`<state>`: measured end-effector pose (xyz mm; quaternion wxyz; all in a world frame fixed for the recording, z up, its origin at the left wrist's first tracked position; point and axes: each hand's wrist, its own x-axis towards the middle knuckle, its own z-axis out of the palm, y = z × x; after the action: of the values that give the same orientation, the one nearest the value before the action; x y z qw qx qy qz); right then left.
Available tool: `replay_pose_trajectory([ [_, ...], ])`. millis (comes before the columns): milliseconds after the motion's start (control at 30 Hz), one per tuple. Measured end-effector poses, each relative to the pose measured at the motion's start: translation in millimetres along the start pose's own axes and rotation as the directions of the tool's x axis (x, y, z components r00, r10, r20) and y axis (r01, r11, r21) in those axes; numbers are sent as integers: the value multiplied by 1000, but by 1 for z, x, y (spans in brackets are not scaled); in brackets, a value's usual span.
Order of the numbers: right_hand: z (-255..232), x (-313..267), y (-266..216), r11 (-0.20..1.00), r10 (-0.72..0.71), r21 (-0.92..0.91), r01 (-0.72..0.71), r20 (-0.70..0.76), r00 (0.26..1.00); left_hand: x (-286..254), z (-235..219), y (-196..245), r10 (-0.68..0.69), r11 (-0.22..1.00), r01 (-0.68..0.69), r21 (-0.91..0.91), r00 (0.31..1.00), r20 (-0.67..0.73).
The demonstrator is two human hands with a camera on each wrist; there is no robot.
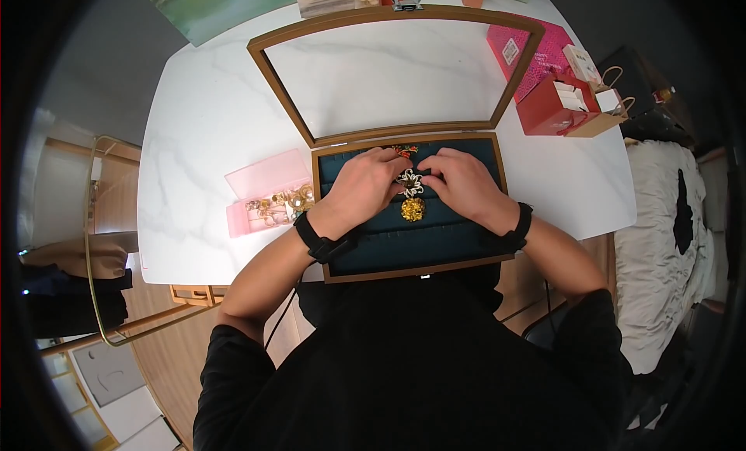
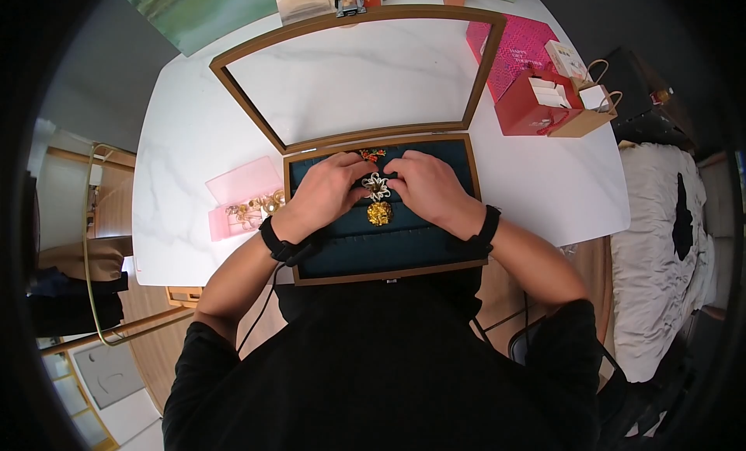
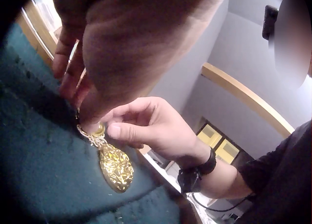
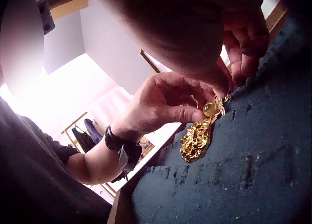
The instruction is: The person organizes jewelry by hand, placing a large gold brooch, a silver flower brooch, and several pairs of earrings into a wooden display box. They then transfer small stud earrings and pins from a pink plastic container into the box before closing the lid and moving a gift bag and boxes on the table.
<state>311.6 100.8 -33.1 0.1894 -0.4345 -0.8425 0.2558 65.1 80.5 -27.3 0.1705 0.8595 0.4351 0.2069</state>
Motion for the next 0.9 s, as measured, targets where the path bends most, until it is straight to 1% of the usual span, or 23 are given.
replay_pose_trajectory([
  [133,3,4,4,999,16,-27,-16,0,1000,2,3,-4,-5,1000,5,8,1000,21],
  [233,4,6,7,1000,7,-30,-6,37,999,3,3,-5,-18,1000,19,-16,1000,22],
  [300,2,7,4,999,37,-8,-36,65,997,3,4,-5,-33,999,34,-39,999,28],
  [433,0,9,0,999,53,10,-54,68,996,7,3,-6,-50,996,54,-76,997,50],
  [500,-1,11,-3,993,106,43,-111,99,989,9,3,-8,-92,988,103,-114,991,100],
  [533,-1,11,-3,993,106,43,-111,99,989,9,4,-8,-92,988,103,-115,991,100],
  [600,1,13,-2,987,115,102,-123,82,990,9,6,-9,-137,971,149,-185,988,77],
  [633,2,13,0,987,115,103,-123,83,990,8,7,-10,-138,971,150,-185,987,77],
  [700,5,13,3,993,49,105,-53,40,998,9,9,-15,-123,974,138,-182,988,88],
  [833,5,13,2,991,57,118,-63,48,997,11,6,-15,-133,973,156,-171,981,140],
  [900,8,16,7,979,54,196,-55,10,998,11,8,-16,-139,971,162,-176,981,138],
])
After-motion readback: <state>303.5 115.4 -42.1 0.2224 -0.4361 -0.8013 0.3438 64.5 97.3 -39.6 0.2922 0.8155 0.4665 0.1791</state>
